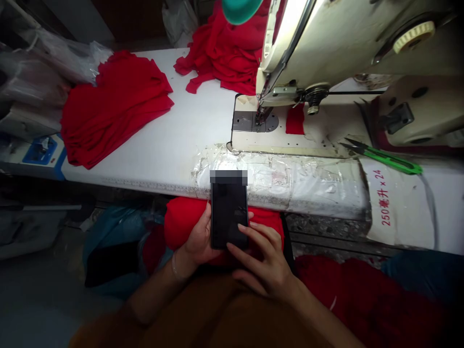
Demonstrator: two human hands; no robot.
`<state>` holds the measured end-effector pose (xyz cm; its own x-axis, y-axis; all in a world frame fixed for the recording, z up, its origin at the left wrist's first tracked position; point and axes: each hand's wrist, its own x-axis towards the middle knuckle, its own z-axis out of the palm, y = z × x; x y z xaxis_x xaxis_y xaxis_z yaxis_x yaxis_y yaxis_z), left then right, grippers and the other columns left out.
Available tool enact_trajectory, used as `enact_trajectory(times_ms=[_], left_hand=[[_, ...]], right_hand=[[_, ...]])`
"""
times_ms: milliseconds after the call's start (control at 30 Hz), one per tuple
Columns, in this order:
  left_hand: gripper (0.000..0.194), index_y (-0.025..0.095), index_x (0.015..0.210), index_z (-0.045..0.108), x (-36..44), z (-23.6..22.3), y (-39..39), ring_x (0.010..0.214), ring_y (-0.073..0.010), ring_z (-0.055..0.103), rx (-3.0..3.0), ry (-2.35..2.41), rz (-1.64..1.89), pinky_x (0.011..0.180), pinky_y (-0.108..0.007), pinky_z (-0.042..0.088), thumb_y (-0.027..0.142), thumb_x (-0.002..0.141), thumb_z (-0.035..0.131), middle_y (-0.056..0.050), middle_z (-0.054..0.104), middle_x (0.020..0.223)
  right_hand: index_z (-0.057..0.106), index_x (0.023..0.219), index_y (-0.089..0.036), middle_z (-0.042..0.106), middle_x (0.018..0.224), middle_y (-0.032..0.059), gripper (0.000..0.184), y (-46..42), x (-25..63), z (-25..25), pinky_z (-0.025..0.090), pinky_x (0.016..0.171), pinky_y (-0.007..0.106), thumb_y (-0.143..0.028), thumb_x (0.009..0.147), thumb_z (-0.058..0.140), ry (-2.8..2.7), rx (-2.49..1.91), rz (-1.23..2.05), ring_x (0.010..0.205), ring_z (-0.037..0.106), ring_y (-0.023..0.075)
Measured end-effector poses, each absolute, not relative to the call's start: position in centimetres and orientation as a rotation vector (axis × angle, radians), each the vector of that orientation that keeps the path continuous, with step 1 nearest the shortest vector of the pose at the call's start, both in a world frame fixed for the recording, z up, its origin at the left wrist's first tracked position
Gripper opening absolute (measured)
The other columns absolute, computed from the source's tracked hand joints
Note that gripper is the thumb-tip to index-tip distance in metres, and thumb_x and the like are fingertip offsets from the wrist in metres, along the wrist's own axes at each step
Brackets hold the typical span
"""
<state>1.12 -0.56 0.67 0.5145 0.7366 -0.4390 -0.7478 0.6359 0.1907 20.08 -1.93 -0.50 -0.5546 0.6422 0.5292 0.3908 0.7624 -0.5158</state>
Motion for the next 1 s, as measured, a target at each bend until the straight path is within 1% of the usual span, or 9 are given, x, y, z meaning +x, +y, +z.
enact_trajectory(times_ms=[100, 233, 367, 500, 633, 800, 1000], left_hand=[[0.081, 0.004, 0.129, 0.062, 1.3, 0.4, -0.5, 0.127, -0.0299, 0.056, -0.003, 0.512, 0.884, 0.114, -0.045, 0.034, 0.06, 0.1, 0.011, -0.02, 0.061, 0.133], [0.079, 0.004, 0.126, 0.064, 1.1, -0.2, -0.7, 0.126, -0.03, 0.056, -0.033, 0.515, 0.863, 0.117, -0.046, 0.029, 0.06, 0.101, 0.015, -0.02, 0.063, 0.13], [0.078, 0.004, 0.128, 0.063, 0.9, -0.1, -0.7, 0.127, -0.0295, 0.056, -0.042, 0.523, 0.878, 0.118, -0.045, 0.027, 0.059, 0.101, 0.014, -0.02, 0.063, 0.13], [0.078, 0.005, 0.131, 0.062, 1.0, 0.5, -0.6, 0.124, -0.0294, 0.058, -0.019, 0.493, 0.886, 0.117, -0.044, 0.029, 0.058, 0.101, 0.012, -0.019, 0.062, 0.132], [0.078, 0.006, 0.134, 0.059, 1.2, 0.7, -0.5, 0.122, -0.0305, 0.059, -0.017, 0.493, 0.906, 0.113, -0.046, 0.034, 0.058, 0.101, 0.011, -0.02, 0.058, 0.137], [0.079, 0.005, 0.132, 0.06, 1.2, 0.6, -0.6, 0.124, -0.0288, 0.058, -0.033, 0.548, 0.894, 0.11, -0.042, 0.038, 0.058, 0.101, 0.011, -0.021, 0.059, 0.136], [0.08, 0.006, 0.127, 0.064, 1.3, 0.8, -0.5, 0.121, -0.0278, 0.06, -0.043, 0.54, 0.891, 0.108, -0.042, 0.041, 0.058, 0.101, 0.01, -0.019, 0.061, 0.133]], right_hand=[[0.067, 0.121, -0.021, 0.048, 0.139, 0.015, 0.04, -2.5, 19.4, -0.5, 0.038, 0.104, 0.053, -0.047, 0.09, 0.062, -2.233, -0.765, 0.427, 0.13, 0.041, 0.0336], [0.067, 0.121, -0.025, 0.053, 0.137, 0.0137, 0.045, -2.0, 18.0, 0.0, 0.036, 0.106, 0.052, -0.053, 0.086, 0.065, -2.232, -0.807, 0.378, 0.131, 0.042, 0.0322], [0.069, 0.118, -0.023, 0.058, 0.134, 0.0143, 0.045, -1.9, 18.0, 0.0, 0.036, 0.106, 0.052, -0.054, 0.086, 0.064, -2.233, -0.784, 0.356, 0.13, 0.044, 0.0313], [0.069, 0.115, -0.018, 0.061, 0.127, 0.015, 0.042, -2.3, 19.3, -0.5, 0.041, 0.103, 0.048, -0.051, 0.09, 0.061, -2.204, -0.683, 0.345, 0.126, 0.048, 0.0295], [0.068, 0.116, -0.016, 0.057, 0.128, 0.0176, 0.043, -2.6, 20.2, -0.9, 0.042, 0.099, 0.05, -0.05, 0.092, 0.058, -2.208, -0.766, 0.341, 0.126, 0.047, 0.032], [0.066, 0.121, -0.017, 0.051, 0.134, 0.0179, 0.041, -2.6, 20.0, -0.9, 0.041, 0.099, 0.051, -0.047, 0.093, 0.057, -2.212, -0.798, 0.36, 0.126, 0.045, 0.0332], [0.066, 0.121, -0.018, 0.051, 0.135, 0.0175, 0.041, -2.5, 19.7, -0.9, 0.04, 0.099, 0.051, -0.046, 0.092, 0.059, -2.22, -0.799, 0.373, 0.127, 0.044, 0.0333]])
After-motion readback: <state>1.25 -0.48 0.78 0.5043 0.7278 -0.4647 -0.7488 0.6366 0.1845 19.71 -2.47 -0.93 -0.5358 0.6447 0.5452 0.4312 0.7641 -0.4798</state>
